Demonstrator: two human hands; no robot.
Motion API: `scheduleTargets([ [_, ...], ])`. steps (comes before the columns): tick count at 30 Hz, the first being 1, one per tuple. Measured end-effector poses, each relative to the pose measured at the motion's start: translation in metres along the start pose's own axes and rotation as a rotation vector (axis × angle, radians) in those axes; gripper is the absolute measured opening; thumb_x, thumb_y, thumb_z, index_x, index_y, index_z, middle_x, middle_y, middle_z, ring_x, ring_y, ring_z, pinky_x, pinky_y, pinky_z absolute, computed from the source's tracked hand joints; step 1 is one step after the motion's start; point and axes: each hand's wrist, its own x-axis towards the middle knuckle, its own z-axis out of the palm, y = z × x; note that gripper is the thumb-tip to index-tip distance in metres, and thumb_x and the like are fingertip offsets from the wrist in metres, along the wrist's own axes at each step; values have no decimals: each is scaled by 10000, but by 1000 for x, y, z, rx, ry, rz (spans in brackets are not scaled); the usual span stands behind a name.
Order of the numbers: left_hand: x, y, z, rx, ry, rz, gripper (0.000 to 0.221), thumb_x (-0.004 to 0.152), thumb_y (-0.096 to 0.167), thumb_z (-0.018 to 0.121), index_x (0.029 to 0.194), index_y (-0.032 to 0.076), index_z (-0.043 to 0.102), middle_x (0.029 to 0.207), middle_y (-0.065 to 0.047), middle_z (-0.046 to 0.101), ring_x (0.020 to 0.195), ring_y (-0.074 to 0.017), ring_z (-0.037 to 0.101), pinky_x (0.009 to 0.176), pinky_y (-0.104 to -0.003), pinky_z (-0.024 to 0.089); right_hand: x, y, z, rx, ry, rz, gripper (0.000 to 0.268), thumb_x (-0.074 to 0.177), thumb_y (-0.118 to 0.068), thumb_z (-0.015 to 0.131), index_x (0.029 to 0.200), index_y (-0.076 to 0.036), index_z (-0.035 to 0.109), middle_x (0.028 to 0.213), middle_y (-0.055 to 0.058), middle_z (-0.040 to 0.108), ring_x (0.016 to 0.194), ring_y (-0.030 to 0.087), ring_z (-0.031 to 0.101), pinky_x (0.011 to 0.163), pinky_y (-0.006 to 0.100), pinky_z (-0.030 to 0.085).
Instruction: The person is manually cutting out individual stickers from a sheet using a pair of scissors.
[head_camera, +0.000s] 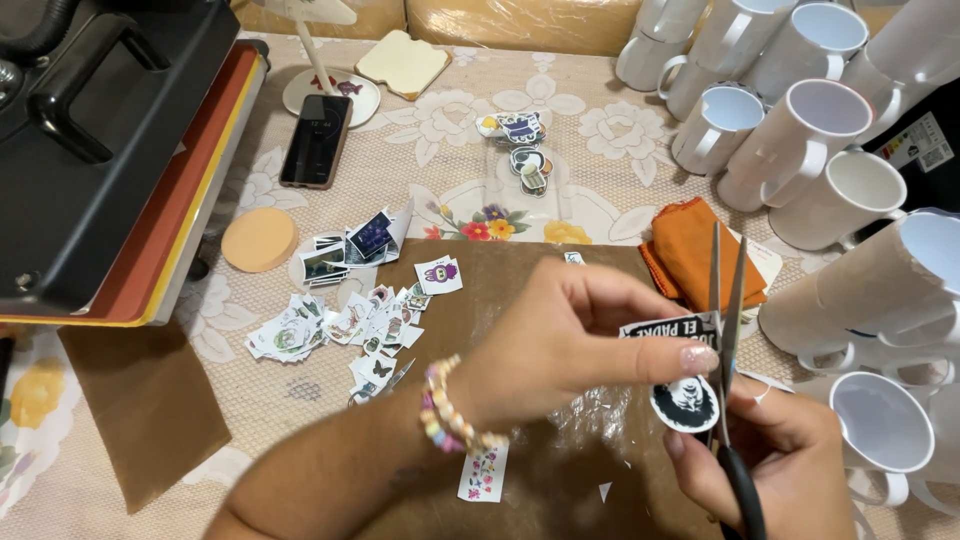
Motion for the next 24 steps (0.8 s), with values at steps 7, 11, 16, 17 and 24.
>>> scheduleTargets([
  [7,-4,-35,24,-270,279,154,85,857,80,774,867,-4,762,825,-57,747,741,-64,644,701,-210,553,0,4,15,15,145,-46,329,701,50,765,1030,47,754,786,35,697,714,76,539,662,212,438],
  [11,-1,-37,23,-247,232,175,166,868,68,759,1001,-32,755,931,-114,749,810,-99,668,758,-228,575,1,-2,15,41,107,-47,254,728,30,754,981,45,734,786,19,654,733,90,523,681,230,426],
  [16,-2,-33,21,-197,218,139,230,865,65,742,1067,-46,741,1040,-166,745,892,-132,686,821,-247,592,1,-4,15,34,97,-1,254,725,2,772,975,28,736,768,11,664,724,86,528,670,237,437],
  [17,-2,-33,21,-201,215,141,224,868,60,740,1065,-48,741,1036,-165,746,888,-132,685,818,-247,589,1,-4,16,40,108,8,292,714,24,758,1005,39,738,819,27,688,783,96,559,732,247,462],
  [24,-2,-33,20,-206,211,141,212,877,65,737,1057,-46,744,1019,-159,749,864,-133,682,788,-248,584,2,-1,17,43,115,-26,265,703,49,749,968,50,737,816,26,682,796,90,568,730,239,476],
])
